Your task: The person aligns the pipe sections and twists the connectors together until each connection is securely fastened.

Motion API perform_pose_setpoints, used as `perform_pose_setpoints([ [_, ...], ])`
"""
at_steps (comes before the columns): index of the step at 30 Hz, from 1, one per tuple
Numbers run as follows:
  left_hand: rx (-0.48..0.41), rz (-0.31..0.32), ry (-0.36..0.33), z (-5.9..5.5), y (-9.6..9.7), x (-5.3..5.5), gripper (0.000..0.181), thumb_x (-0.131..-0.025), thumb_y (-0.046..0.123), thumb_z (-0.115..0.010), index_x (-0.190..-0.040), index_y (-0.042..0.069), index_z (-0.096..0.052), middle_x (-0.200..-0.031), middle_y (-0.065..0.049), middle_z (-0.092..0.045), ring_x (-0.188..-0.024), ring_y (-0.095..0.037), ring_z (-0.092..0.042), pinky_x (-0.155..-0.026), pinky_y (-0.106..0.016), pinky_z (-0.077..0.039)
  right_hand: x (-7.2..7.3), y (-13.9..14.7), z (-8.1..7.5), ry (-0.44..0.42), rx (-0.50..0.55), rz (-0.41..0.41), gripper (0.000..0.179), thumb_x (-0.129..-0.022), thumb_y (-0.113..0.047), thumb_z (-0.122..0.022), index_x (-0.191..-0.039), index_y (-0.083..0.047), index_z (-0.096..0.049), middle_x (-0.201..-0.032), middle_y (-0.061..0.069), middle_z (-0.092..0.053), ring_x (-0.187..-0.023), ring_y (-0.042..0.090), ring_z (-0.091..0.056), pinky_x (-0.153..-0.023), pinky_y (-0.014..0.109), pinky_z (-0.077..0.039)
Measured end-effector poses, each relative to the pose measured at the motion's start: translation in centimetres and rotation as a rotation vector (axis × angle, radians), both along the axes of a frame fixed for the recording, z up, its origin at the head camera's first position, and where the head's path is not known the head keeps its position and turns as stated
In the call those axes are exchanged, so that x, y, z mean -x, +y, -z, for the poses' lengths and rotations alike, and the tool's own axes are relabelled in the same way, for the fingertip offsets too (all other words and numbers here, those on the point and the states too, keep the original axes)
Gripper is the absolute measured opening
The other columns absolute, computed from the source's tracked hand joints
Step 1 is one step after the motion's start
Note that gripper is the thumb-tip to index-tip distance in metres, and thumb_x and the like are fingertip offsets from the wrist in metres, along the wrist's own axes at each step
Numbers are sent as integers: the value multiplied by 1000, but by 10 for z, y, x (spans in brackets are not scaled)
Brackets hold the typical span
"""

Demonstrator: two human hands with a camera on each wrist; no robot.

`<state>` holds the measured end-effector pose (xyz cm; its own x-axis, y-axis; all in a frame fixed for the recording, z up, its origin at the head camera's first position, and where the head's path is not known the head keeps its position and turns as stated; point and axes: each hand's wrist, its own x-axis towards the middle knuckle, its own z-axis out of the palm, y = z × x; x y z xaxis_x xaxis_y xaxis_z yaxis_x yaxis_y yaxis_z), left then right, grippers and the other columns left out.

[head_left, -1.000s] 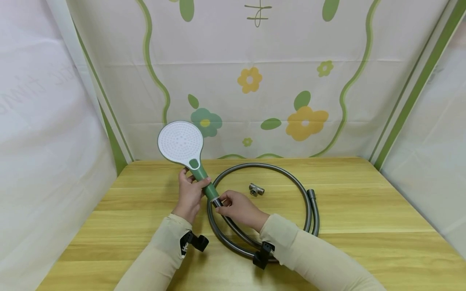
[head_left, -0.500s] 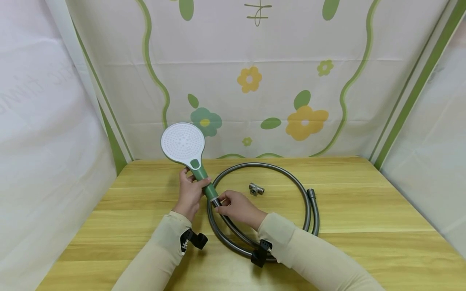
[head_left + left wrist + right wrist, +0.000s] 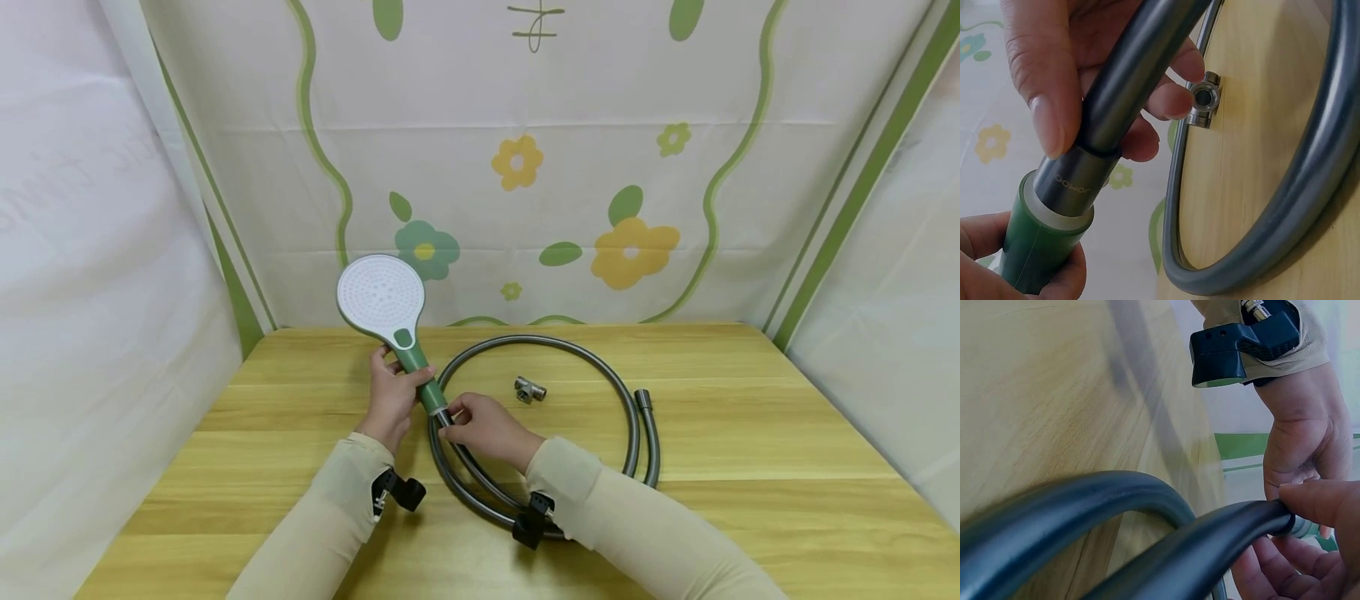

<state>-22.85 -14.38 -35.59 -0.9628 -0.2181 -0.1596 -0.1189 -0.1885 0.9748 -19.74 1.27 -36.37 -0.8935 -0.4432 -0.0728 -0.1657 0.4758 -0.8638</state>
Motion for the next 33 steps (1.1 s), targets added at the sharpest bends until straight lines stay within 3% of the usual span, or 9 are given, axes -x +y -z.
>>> perform_pose_setpoints([
  [33, 47, 8, -67, 13, -13, 9, 88, -89, -3, -64, -152, 13, -5, -135, -25, -33, -112, -36, -49, -98, -47, -45, 8, -14, 13, -45, -7, 20, 28, -86, -16, -72, -105, 2, -63, -84, 6, -62, -71, 14, -56, -60, 25, -46],
])
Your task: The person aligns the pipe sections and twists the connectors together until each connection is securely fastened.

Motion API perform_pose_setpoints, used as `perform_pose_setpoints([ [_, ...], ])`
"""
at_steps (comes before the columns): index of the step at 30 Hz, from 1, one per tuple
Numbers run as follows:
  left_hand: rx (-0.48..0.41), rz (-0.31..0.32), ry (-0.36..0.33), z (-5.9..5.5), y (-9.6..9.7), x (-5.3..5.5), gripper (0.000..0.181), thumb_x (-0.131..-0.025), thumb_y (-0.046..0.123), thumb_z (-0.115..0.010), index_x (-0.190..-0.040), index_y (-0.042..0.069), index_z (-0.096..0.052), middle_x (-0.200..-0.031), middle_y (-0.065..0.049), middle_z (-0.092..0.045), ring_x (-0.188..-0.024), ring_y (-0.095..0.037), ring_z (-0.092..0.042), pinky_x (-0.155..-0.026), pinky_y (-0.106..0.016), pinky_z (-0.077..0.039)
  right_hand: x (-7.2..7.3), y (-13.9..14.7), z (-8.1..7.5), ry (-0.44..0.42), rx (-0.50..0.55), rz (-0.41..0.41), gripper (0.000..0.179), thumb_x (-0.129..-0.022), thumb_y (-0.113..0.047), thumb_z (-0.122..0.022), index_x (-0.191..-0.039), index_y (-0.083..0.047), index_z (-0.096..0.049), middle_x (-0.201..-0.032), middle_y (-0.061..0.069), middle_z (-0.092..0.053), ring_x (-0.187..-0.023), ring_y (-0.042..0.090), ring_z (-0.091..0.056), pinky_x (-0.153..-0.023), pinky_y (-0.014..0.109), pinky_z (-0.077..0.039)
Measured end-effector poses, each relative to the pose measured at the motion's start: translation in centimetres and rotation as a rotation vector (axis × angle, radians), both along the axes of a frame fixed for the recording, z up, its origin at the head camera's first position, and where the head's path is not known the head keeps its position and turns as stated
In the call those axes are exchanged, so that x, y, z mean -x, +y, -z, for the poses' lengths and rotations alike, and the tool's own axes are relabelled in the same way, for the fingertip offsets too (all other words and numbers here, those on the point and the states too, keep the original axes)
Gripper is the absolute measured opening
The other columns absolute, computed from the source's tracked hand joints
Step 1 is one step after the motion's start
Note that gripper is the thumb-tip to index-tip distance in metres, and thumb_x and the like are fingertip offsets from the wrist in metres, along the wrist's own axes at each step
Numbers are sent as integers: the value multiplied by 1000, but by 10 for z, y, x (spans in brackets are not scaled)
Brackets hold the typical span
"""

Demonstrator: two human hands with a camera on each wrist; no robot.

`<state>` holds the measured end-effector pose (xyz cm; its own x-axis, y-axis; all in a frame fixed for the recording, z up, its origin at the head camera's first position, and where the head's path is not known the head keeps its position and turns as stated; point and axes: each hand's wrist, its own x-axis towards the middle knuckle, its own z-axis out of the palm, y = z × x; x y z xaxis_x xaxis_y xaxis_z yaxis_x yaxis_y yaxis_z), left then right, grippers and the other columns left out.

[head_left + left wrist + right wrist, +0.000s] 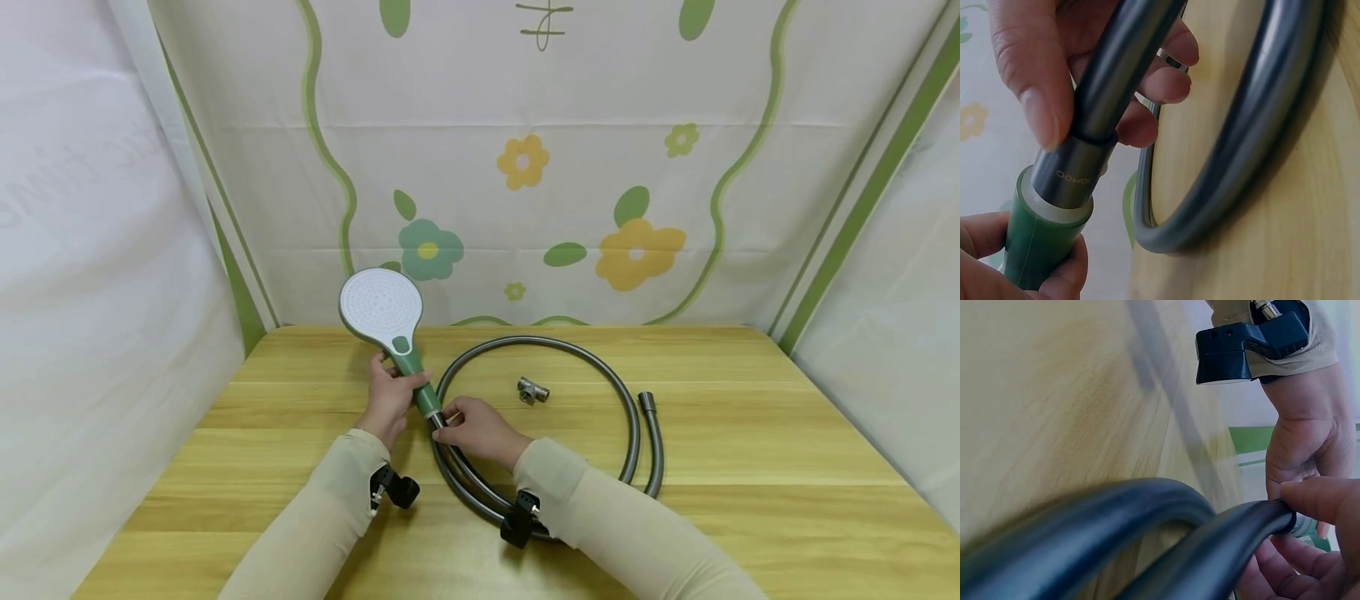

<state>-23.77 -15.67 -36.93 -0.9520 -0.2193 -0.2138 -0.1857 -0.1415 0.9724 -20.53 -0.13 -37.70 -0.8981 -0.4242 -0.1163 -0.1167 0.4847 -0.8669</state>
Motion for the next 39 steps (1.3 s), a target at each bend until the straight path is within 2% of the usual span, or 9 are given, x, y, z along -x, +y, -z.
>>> perform_pose_setpoints([
  [7, 12, -1, -4, 4, -1, 1, 87, -89, -2, -64, -152, 11, -5, -135, -27, -33, -112, -36, -49, -97, -46, -45, 1, -1, 1, -3, -11, 2, 28, -85, -17, -72, -105, 1, -63, -87, 6, -63, -72, 14, -57, -61, 25, -47],
  [23, 28, 11, -10, 13, -1, 4, 85, -89, -4, -62, -150, 7, -5, -132, -28, -32, -114, -38, -49, -99, -46, -44, 2, 1, 2, -29, 1, -7, 31, -85, -17, -72, -108, 2, -62, -81, 5, -62, -66, 13, -54, -57, 24, -45],
  [39, 59, 21, -64, 19, -3, 8, 84, -90, -2, -62, -151, 5, -5, -136, -29, -32, -120, -41, -47, -101, -46, -44, 2, 3, 3, -30, 4, -29, 32, -86, -17, -71, -109, 3, -62, -81, 5, -63, -63, 13, -56, -57, 25, -47],
])
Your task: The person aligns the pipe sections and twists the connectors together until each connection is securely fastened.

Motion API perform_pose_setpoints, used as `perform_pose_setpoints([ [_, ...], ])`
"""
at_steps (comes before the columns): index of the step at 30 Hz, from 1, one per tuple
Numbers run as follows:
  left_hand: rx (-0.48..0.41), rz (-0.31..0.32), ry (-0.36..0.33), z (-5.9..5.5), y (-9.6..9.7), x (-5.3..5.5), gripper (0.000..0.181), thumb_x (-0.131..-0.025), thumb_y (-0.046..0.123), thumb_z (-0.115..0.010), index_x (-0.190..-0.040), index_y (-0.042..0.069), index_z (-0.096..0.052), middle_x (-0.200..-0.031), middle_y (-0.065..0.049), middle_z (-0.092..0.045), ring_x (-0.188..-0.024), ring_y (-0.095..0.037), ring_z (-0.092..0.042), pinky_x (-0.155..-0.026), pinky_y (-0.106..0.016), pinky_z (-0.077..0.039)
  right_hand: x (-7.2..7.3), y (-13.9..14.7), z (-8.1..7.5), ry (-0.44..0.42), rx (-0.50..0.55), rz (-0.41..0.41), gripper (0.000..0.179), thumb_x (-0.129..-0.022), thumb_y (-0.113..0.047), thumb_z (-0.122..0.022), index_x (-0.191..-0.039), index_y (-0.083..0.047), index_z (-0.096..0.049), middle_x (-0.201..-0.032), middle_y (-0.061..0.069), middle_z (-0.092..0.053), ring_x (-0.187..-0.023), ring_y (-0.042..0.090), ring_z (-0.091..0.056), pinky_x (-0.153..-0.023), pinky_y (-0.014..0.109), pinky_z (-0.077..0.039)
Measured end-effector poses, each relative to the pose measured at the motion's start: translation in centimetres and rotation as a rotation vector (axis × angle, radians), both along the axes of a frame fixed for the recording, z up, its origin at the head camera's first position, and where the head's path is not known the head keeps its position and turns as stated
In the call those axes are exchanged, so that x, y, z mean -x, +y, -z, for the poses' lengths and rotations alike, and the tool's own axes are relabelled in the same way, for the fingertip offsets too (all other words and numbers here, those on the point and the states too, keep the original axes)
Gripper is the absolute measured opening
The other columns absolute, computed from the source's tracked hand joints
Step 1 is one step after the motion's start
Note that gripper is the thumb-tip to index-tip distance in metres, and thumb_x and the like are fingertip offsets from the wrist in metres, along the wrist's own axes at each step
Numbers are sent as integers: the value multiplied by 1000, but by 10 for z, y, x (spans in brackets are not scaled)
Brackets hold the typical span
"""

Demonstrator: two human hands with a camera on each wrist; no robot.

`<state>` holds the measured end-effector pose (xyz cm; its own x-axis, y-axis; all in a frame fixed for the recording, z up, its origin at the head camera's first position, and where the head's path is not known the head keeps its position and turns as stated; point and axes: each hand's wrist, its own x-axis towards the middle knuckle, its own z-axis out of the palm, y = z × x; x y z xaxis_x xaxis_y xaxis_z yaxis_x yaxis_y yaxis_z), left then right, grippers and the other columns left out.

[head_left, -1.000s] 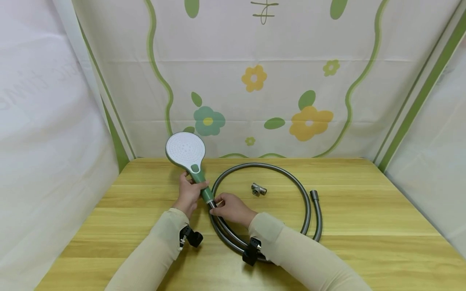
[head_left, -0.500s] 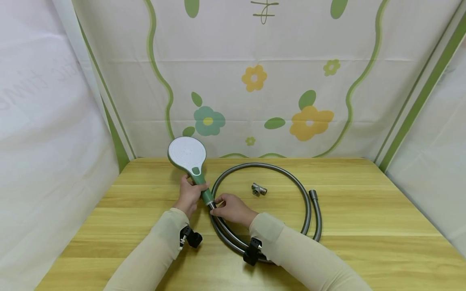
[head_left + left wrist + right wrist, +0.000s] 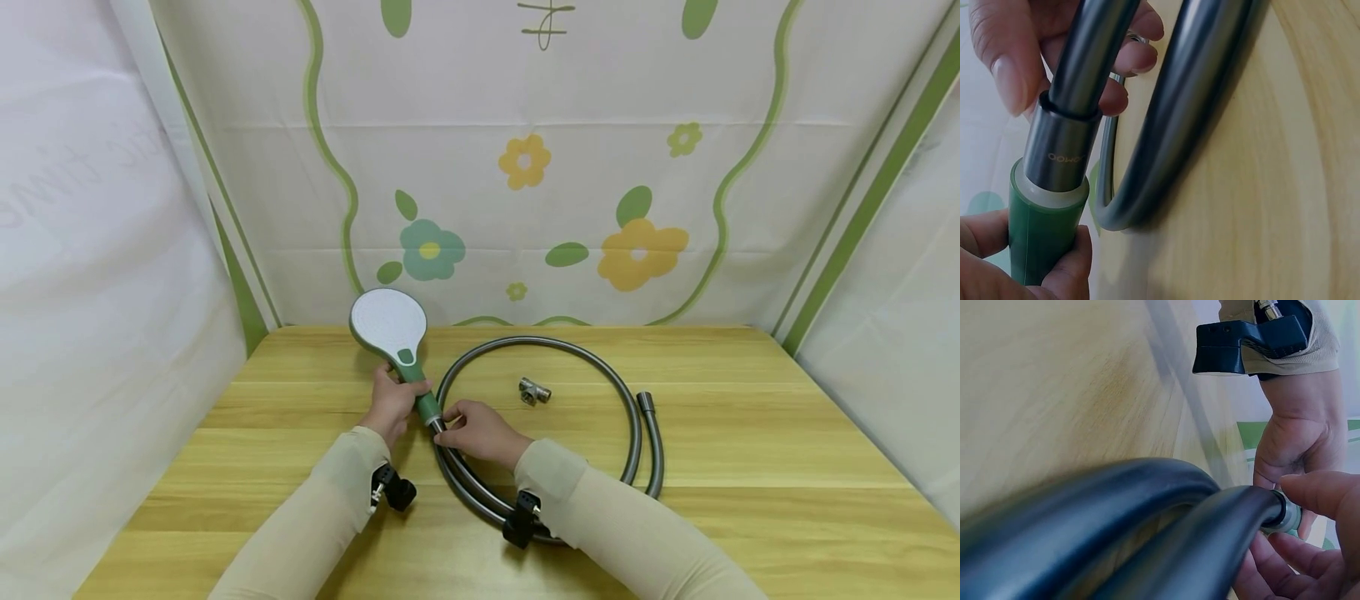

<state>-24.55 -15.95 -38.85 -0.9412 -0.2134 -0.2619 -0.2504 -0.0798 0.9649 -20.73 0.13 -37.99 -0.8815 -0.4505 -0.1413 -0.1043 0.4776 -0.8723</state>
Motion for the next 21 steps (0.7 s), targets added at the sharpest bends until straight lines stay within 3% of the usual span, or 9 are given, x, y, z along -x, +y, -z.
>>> perform_pose_setpoints([
  [21, 2, 32, -62, 2, -3, -1, 84, -92, 0, -62, -152, 4, -4, -145, -30, -27, -124, -43, -46, -101, -48, -44, -1, 5, 2, -10, -13, 9, 41, -87, -25, -71, -114, 4, -60, -87, 6, -64, -72, 15, -60, -61, 27, -49],
])
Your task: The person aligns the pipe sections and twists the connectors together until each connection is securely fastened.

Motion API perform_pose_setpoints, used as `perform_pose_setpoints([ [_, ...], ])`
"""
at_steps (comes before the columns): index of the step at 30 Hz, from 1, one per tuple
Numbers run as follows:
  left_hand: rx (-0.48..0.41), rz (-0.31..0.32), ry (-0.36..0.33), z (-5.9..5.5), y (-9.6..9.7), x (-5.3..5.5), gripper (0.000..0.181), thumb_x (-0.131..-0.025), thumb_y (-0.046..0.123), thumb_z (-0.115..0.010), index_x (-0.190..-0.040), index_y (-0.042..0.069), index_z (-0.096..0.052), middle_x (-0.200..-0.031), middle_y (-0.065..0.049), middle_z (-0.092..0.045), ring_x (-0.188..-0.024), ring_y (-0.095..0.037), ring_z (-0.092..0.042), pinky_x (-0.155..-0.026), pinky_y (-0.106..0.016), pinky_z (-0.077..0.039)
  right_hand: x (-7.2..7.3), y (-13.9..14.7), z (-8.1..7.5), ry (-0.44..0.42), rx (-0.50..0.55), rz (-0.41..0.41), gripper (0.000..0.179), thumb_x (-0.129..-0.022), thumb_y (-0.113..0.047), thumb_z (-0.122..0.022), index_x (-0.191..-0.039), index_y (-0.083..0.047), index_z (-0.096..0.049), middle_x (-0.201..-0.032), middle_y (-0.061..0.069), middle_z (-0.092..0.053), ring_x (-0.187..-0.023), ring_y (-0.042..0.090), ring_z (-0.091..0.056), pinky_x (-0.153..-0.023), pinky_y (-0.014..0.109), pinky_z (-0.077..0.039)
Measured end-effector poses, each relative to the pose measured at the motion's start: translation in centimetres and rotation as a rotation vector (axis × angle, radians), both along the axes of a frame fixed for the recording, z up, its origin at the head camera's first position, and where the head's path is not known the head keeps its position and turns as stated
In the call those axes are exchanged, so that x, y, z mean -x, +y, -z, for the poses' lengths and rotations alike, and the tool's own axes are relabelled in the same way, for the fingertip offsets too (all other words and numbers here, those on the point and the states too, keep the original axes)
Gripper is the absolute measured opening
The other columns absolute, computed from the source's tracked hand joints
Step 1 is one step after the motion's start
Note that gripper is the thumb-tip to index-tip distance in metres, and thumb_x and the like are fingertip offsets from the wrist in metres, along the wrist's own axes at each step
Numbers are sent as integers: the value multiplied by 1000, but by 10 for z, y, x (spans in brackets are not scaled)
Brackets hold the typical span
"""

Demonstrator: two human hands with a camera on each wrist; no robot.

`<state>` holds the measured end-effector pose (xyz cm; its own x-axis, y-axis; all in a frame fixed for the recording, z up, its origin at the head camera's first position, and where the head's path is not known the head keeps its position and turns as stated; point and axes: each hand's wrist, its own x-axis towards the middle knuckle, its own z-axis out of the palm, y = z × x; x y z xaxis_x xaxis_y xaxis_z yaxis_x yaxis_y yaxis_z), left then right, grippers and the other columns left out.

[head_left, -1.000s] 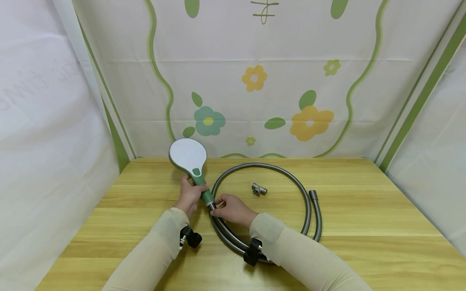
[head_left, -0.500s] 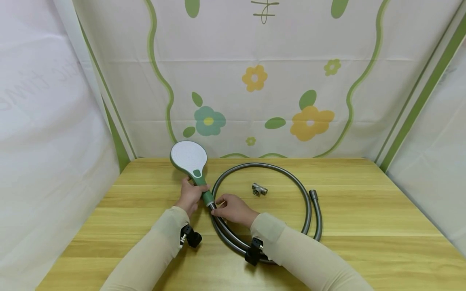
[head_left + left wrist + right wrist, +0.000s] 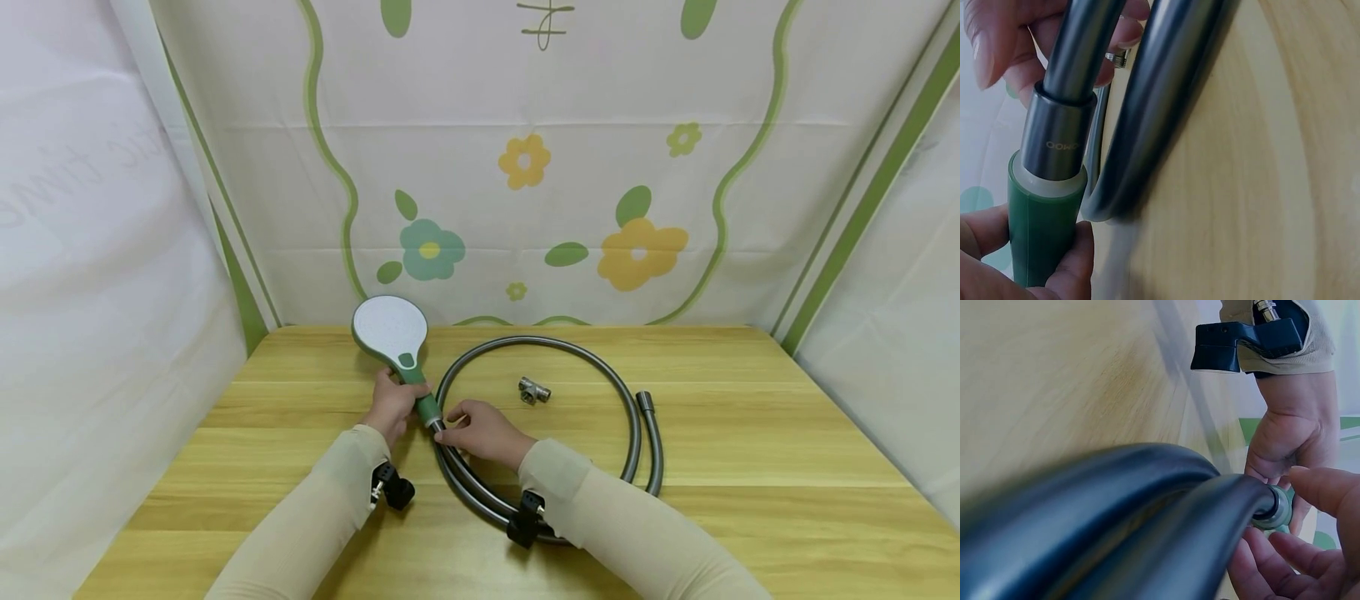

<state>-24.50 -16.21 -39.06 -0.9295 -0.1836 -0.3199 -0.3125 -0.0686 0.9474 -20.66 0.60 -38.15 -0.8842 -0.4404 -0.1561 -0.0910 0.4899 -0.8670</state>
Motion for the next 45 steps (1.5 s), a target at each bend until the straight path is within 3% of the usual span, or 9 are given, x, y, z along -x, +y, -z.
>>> perform_pose_setpoints([
  [45, -71, -9, -58, 3, 0, 8, 82, -93, -2, -59, -152, -2, -3, -145, -31, -29, -125, -42, -44, -104, -47, -41, 3, 10, 6, -29, -2, 1, 46, -88, -33, -70, -115, 2, -60, -90, 5, -65, -76, 16, -62, -66, 30, -50],
])
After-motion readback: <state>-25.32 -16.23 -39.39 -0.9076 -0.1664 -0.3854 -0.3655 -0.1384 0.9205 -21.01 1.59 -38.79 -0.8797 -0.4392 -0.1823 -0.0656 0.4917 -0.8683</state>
